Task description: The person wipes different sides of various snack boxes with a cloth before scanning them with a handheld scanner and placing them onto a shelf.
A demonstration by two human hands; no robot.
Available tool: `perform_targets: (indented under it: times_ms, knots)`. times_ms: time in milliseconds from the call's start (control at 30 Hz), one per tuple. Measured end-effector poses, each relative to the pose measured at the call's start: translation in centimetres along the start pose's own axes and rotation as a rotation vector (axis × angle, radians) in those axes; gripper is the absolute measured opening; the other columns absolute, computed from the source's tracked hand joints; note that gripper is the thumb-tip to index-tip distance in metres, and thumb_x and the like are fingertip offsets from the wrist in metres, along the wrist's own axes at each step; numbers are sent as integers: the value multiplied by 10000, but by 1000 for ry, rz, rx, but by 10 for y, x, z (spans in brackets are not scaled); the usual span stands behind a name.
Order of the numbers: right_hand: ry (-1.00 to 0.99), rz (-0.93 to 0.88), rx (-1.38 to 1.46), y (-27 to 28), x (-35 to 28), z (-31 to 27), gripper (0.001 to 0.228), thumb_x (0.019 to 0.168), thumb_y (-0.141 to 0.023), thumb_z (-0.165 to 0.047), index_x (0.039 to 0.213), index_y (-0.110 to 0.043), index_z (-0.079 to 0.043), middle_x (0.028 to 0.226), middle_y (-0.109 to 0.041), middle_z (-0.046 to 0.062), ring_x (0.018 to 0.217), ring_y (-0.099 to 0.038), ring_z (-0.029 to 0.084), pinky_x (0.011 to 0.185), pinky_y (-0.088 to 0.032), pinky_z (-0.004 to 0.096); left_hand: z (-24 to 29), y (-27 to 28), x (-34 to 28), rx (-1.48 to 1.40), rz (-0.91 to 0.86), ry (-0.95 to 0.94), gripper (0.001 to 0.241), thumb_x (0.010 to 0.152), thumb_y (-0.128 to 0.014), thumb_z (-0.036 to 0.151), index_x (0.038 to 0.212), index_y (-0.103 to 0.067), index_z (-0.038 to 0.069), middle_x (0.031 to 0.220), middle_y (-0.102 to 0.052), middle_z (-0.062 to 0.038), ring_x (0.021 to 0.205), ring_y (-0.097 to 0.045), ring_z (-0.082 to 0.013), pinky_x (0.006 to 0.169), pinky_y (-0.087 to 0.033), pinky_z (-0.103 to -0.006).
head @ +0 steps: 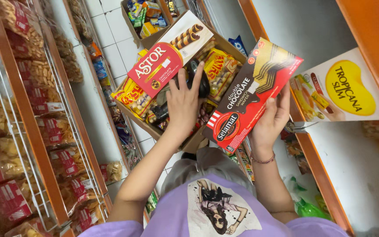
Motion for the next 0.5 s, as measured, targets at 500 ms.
perform_targets:
  times_ms: [500]
  knots:
    - [-273, 77, 282, 8, -30, 18, 471, 1113, -397, -74, 1566, -366, 51, 1441, -599, 126, 1222, -638, 163, 1059, -550, 320, -4, 33, -29, -23, 19, -161, 709, 932, -705, 403, 1557, -402, 262, 1510, -421, -165, 1392, -381, -365, 1083, -205, -733]
Point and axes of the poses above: each hand's wrist, its own x-axis towards the middle knuckle, its own y-axis out of the back of the hand, z = x × y, the point moved 7 cm from there along x, towards the middle knuckle
